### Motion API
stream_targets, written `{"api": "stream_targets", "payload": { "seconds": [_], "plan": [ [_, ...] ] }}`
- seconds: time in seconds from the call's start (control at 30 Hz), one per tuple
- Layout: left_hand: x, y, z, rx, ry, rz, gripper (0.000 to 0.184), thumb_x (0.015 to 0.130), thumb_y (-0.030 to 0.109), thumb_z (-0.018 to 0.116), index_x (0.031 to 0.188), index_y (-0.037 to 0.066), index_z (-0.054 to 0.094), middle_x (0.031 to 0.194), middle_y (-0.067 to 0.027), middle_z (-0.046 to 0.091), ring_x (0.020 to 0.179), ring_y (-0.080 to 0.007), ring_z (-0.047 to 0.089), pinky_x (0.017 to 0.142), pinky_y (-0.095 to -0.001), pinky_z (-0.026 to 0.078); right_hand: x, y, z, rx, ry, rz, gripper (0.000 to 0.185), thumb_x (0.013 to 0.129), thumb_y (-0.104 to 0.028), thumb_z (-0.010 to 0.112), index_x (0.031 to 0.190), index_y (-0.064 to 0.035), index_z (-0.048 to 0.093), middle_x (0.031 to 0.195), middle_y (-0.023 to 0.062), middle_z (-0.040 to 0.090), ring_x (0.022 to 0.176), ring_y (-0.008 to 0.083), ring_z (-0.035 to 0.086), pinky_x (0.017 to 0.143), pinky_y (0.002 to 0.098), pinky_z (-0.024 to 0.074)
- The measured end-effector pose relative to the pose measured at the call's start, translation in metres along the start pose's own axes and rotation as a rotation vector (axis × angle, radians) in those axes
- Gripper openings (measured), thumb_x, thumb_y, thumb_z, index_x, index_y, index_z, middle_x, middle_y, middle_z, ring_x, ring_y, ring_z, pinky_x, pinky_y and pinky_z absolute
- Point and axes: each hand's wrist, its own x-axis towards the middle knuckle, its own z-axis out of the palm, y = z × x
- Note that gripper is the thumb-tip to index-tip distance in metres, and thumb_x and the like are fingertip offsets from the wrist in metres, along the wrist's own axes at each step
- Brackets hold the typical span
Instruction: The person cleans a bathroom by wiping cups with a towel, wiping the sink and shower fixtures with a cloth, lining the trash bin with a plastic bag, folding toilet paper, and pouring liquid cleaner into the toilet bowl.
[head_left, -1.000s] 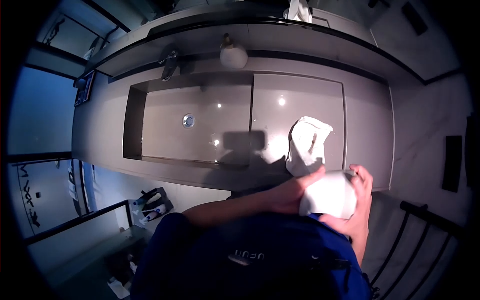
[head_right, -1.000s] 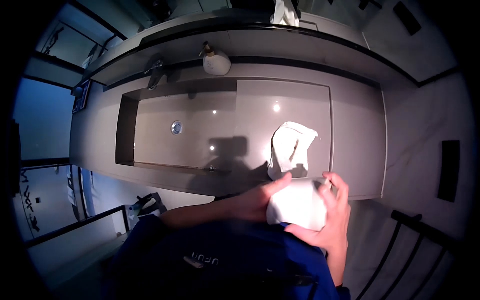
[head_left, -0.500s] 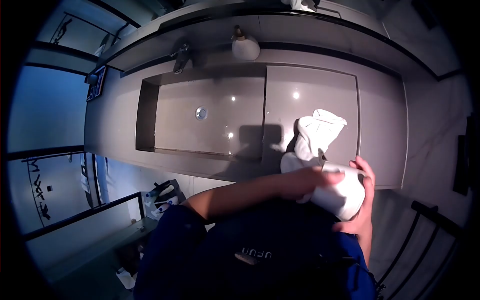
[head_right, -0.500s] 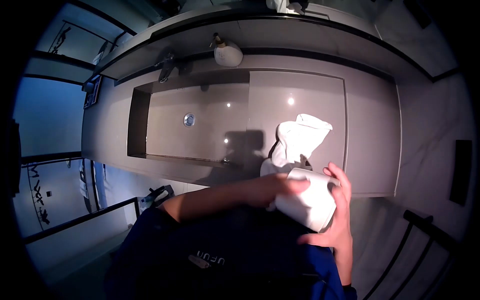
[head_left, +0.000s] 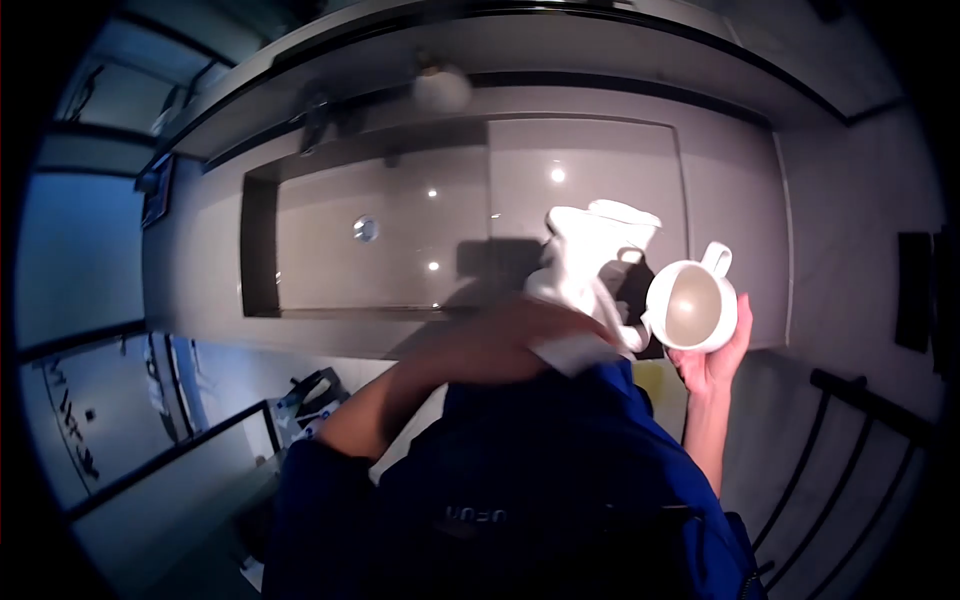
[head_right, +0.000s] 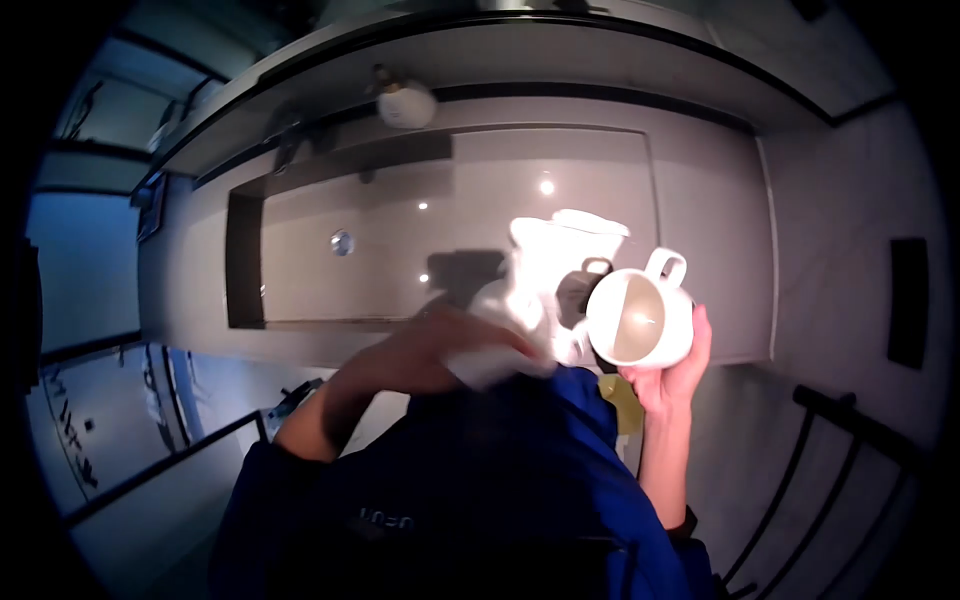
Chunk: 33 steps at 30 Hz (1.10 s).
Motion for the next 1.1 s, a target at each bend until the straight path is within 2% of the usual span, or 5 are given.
{"api": "stream_targets", "payload": {
  "seconds": [0.07, 0.2, 0.53, 0.83, 1.1],
  "plan": [
    [-0.014, -0.002, 0.001, -0.604, 0.405, -0.727, 0.028, 0.091, 0.021, 0.052, 0.111, 0.002, 0.057, 0.101, -0.0113, 0.062, 0.094, -0.0246, 0.061, 0.082, -0.0352, 0.048, -0.004, -0.007, -0.005, 0.132, -0.038, 0.057, 0.066, 0.083, -0.059, 0.042, 0.126, -0.0098, 0.041, 0.111, 0.025, 0.051, 0.088, 0.0424, 0.057, 0.044, 0.0422, 0.0557],
    [-0.006, -0.002, 0.006, -1.487, 0.652, -0.241, 0.042, 0.091, 0.012, 0.043, 0.129, -0.004, 0.035, 0.122, -0.02, 0.047, 0.102, -0.0291, 0.056, 0.087, -0.0393, 0.049, -0.007, -0.008, -0.003, 0.209, -0.212, 0.139, 0.066, 0.083, -0.059, 0.041, 0.132, -0.0157, 0.031, 0.124, 0.0287, 0.038, 0.111, 0.0455, 0.044, 0.049, 0.043, 0.0562],
    [0.067, 0.01, 0.068, 0.733, -0.125, 0.143, 0.044, 0.08, 0.027, 0.061, 0.113, -0.001, 0.054, 0.114, -0.0161, 0.057, 0.107, -0.0241, 0.054, 0.09, -0.0357, 0.043, -0.012, 0.004, 0.023, 0.089, -0.011, 0.048, 0.057, 0.09, -0.043, 0.039, 0.125, 0.0021, 0.041, 0.11, 0.0192, 0.056, 0.092, 0.0292, 0.059, 0.071, 0.0393, 0.0507],
    [0.074, 0.024, 0.014, -0.577, -0.179, -0.223, 0.048, 0.079, 0.031, 0.066, 0.112, -0.002, 0.053, 0.106, -0.0132, 0.06, 0.1, -0.0209, 0.055, 0.086, -0.0322, 0.043, 0.003, 0.012, 0.034, -1.372, -0.277, -1.196, 0.101, 0.064, -0.048, 0.073, 0.139, -0.0063, 0.02, 0.129, 0.0242, 0.032, 0.114, 0.0371, 0.042, 0.097, 0.043, 0.0351],
    [0.071, 0.029, 0.036, 0.607, -0.205, 0.146, 0.021, 0.066, 0.008, 0.06, 0.082, -0.006, 0.057, 0.074, -0.019, 0.06, 0.079, -0.0298, 0.06, 0.074, -0.0363, 0.048, 0.0, 0.019, 0.056, -0.371, 0.028, -0.265, 0.064, 0.083, -0.037, 0.056, 0.131, -0.0002, 0.035, 0.124, 0.0128, 0.046, 0.115, 0.0215, 0.046, 0.098, 0.0344, 0.0369]
  ]
}}
